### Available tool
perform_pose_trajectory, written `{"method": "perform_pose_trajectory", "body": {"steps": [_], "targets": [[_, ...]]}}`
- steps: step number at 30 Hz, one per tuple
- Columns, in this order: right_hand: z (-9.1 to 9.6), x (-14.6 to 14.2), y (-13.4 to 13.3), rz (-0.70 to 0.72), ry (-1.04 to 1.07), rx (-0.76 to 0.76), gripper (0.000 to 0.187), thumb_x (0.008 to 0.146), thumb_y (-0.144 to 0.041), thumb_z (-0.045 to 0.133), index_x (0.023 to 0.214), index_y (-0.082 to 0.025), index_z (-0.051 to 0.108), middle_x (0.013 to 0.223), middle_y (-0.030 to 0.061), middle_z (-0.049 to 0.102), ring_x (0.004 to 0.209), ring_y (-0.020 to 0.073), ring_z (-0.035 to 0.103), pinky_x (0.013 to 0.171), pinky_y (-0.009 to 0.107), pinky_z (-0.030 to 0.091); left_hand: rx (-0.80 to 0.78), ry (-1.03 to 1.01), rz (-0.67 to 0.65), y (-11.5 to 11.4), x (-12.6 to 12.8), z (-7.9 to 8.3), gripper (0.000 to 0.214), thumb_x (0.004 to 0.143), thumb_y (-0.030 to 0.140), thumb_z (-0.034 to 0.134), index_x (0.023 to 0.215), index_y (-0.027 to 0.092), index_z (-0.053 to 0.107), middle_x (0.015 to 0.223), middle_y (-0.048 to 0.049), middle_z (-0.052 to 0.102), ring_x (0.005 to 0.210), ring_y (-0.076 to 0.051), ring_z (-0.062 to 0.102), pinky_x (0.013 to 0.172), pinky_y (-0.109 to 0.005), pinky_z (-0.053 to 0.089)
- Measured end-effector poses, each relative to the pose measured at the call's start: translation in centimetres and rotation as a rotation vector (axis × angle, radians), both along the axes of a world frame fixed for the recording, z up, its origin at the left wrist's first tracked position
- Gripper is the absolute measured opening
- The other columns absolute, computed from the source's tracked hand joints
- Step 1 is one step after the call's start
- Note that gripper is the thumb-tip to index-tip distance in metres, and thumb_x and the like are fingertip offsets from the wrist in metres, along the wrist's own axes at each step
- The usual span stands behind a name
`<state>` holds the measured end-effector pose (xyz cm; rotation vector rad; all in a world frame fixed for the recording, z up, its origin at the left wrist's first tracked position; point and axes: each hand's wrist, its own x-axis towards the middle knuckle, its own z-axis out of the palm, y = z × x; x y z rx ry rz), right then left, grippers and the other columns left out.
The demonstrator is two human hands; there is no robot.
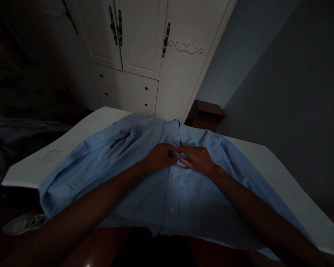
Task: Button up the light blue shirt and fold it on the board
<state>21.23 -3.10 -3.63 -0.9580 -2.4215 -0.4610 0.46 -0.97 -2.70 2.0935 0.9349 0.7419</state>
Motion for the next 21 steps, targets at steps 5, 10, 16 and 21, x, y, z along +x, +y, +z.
{"method": "perform_pose_trajectory", "body": {"steps": [5, 10, 16, 21], "targets": [[-0.5, 0.3, 0.2, 0.008, 0.051, -0.067, 0.04, 0.093, -0.031, 0.057, 0.131, -0.021, 0.055, 0.095, 0.0023, 0.076, 0.071, 0.015, 0.07, 0.062, 0.025, 0.052, 0.045, 0.037, 0.024, -0.4, 0.2, 0.3, 0.016, 0.071, 0.014, 0.059, 0.084, 0.017, 0.067, 0.076, 0.0005, 0.068, 0.069, -0.014, 0.062, 0.068, -0.025, 0.048], [-0.2, 0.2, 0.2, 0.087, 0.091, -0.109, 0.047, 0.093, -0.025, 0.056, 0.14, -0.022, 0.046, 0.099, 0.0014, 0.076, 0.076, 0.0145, 0.071, 0.067, 0.025, 0.054, 0.135, 0.069, 0.021, -1.0, 0.3, 0.6, 0.039, 0.071, 0.012, 0.059, 0.109, 0.017, 0.062, 0.083, -0.0012, 0.069, 0.073, -0.015, 0.064, 0.071, -0.026, 0.049], [-0.1, 0.1, 0.2, 0.126, 0.143, -0.147, 0.064, 0.091, -0.022, 0.055, 0.15, -0.022, 0.029, 0.106, 0.005, 0.073, 0.074, 0.0146, 0.069, 0.068, 0.027, 0.056, 0.149, -0.041, 0.003, -1.1, 0.3, 0.1, 0.045, 0.071, 0.013, 0.058, 0.116, 0.017, 0.055, 0.088, -0.0017, 0.069, 0.076, -0.014, 0.065, 0.072, -0.026, 0.051], [-0.2, 0.1, 0.2, 0.145, 0.148, -0.164, 0.073, 0.09, -0.02, 0.054, 0.154, -0.025, 0.018, 0.104, 0.0043, 0.072, 0.07, 0.0139, 0.067, 0.067, 0.027, 0.056, 0.17, -0.045, -0.001, -0.9, 0.4, -0.3, 0.046, 0.075, 0.017, 0.06, 0.12, 0.018, 0.052, 0.089, -0.0022, 0.068, 0.078, -0.015, 0.065, 0.074, -0.029, 0.052]]}}
